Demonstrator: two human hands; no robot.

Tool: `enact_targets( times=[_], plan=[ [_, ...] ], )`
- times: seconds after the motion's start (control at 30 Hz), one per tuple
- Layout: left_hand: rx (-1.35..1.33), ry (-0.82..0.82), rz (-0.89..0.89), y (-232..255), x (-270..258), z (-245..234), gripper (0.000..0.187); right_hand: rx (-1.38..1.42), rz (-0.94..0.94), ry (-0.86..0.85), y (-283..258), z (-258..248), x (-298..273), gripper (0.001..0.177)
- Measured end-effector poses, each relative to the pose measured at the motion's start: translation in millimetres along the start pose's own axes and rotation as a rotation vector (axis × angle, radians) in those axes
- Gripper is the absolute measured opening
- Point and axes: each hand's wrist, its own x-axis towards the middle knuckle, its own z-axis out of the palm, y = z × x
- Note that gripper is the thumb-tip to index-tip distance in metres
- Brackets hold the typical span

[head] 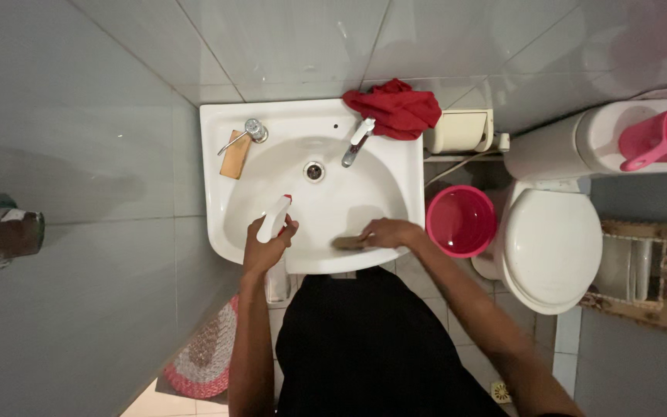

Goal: The person scrubs a white bathroom sink using a sponge and a spray bottle. They then rinse the sink using a pink plastic jug filled with water and wipe the surface dry with a red cloth. Finally, they use a brush to scrub the sink drain area.

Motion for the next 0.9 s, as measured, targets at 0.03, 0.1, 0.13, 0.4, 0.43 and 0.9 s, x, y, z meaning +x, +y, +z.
enact_targets(
  times=[0.03, 0.1, 0.13, 0.4, 0.43, 0.9],
  plan=[
    [-0.011, 0.002, -0.032, 0, -1, 0, 0.015, -0.019, 0.190, -0.040, 8, -7, -5, 0.057],
    [-0.023, -0.007, -0.032, 1, -3, 1, 0.015, -0.063, 0.319, -0.055, 18, -22, -19, 0.057],
    [-0.023, -0.016, 0.003, 1, -3, 1, 0.015, -0.089, 0.256, -0.028, 21, -31, -27, 0.052],
    [-0.022, 0.003, 0.046, 0, -10, 1, 0.014, 0.128, 0.212, -0.095, -55, -7, -17, 0.050],
    [-0.025, 0.018, 0.048, 1, -9, 2, 0.013, 0.124, 0.180, -0.091, -58, -4, -14, 0.051],
    [0.004, -0.011, 0.120, 4, -10, 3, 0.017, -0.066, 0.250, -0.093, -6, -21, -10, 0.049]
  ],
)
